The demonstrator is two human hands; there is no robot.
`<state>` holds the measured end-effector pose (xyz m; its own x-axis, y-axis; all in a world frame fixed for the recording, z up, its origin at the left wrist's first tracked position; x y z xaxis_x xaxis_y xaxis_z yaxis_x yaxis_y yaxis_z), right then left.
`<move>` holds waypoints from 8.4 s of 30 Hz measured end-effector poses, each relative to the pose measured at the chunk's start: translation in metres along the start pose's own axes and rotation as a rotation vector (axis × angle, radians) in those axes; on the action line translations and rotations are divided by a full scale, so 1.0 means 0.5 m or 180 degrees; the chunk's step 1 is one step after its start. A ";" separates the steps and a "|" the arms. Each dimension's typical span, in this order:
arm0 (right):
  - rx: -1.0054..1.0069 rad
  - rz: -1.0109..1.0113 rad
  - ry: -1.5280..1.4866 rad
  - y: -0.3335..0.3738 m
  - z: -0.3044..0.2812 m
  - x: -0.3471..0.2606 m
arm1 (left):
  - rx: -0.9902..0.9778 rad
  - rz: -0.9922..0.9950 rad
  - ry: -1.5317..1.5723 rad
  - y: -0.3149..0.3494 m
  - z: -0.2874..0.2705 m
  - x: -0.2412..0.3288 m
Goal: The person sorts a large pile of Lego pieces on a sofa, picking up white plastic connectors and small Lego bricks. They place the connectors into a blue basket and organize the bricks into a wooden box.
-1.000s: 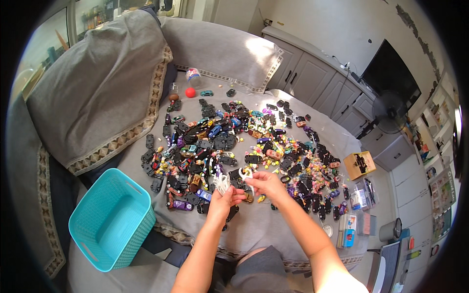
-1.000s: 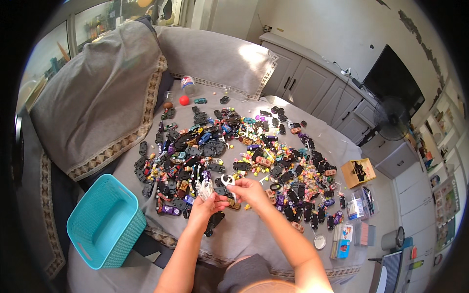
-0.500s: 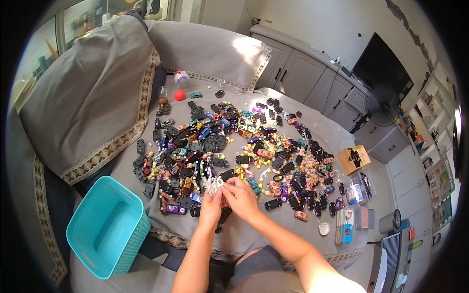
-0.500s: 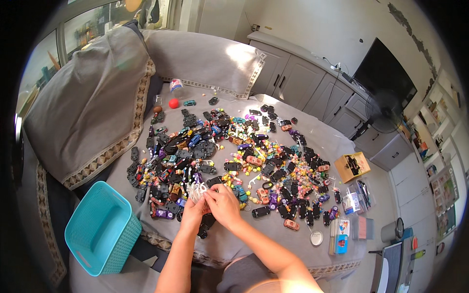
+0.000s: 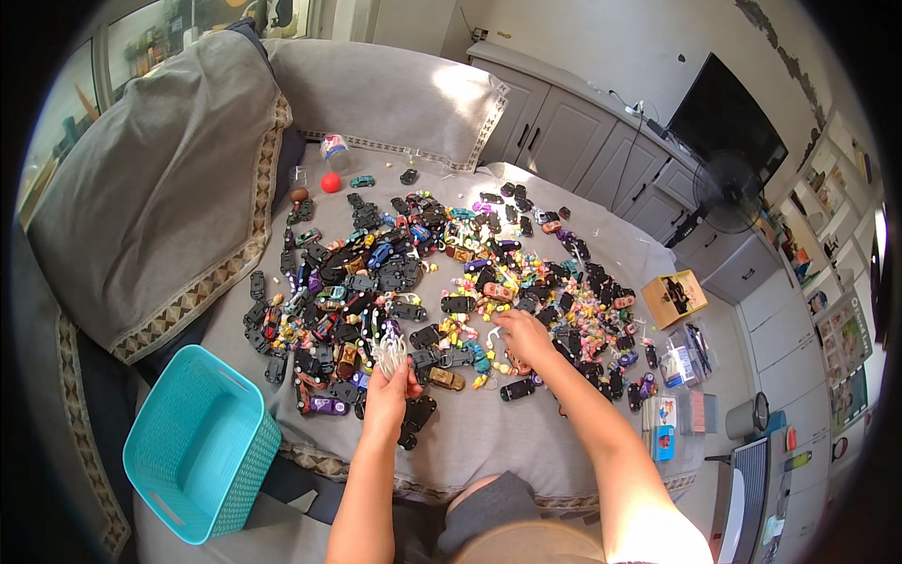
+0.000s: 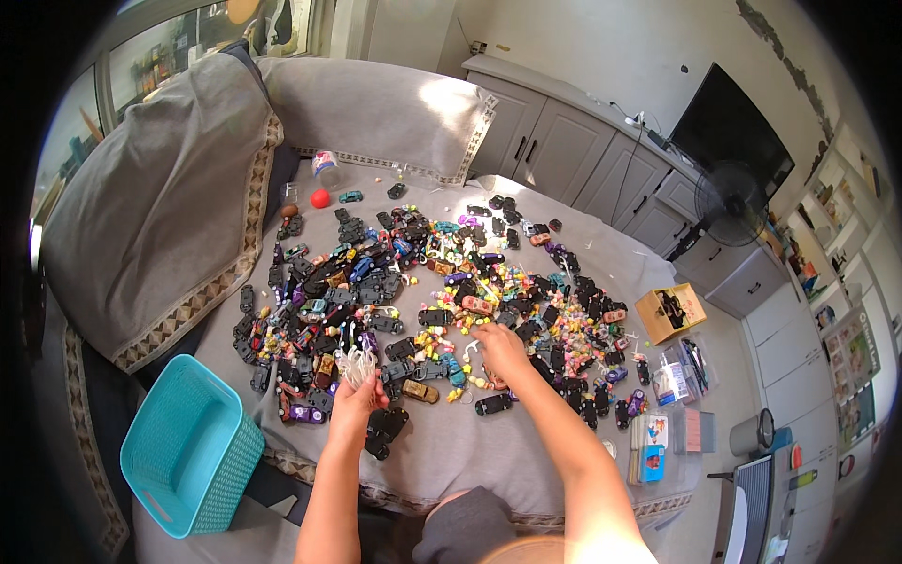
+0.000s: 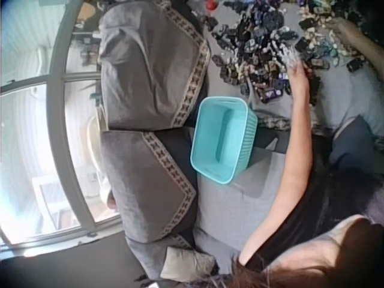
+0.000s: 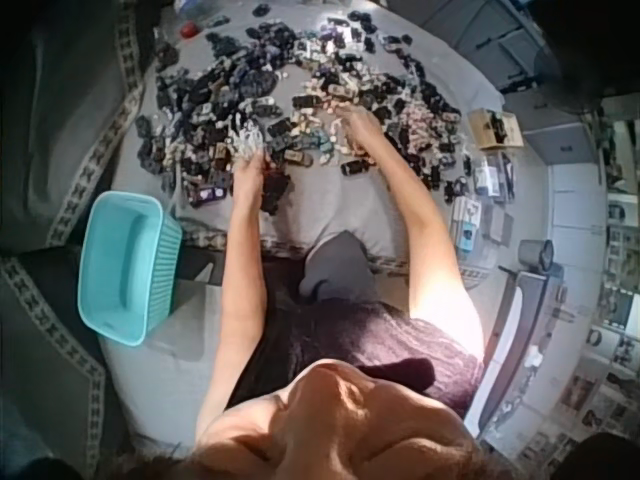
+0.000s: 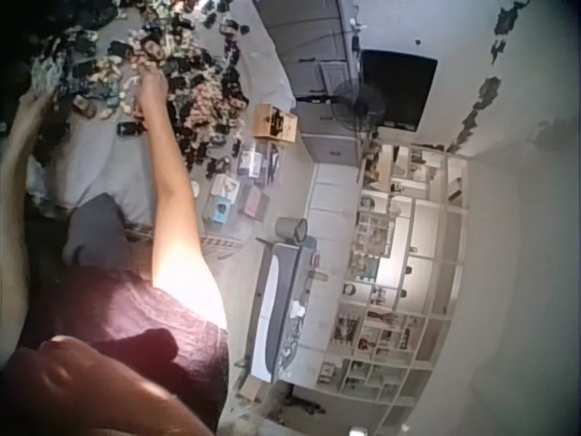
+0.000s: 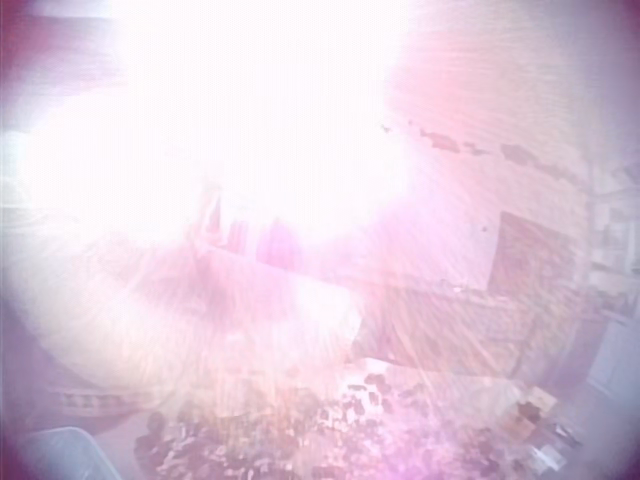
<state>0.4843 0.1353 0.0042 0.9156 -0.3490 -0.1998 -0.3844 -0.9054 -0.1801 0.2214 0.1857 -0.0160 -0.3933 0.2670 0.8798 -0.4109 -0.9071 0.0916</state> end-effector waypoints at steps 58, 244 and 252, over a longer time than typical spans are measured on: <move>-0.0087 0.0642 0.0450 -0.106 -0.002 0.059 | 0.0207 0.0333 -0.0598 -0.007 -0.019 0.008; 0.0642 -0.1680 -0.1312 -0.321 -0.058 -0.413 | 0.0284 0.1612 -0.2402 -0.327 -0.121 0.391; 0.0151 -0.1558 -0.0833 0.126 -0.213 -0.247 | -0.0303 0.1008 -0.1507 0.015 0.071 0.274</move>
<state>0.3596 0.0956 0.1200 0.9311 0.1867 -0.3135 0.0679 -0.9328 -0.3539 0.1935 0.2041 0.1218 -0.1072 -0.2075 0.9724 -0.4138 -0.8799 -0.2334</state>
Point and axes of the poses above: each hand's wrist, its own y-axis away from the middle knuckle, its own z-axis out of the palm, x = y × z, the point moved 6 cm from there along -y, towards the middle knuckle, and after that the axes turned 13 degrees about z, right-handed, at the moved point
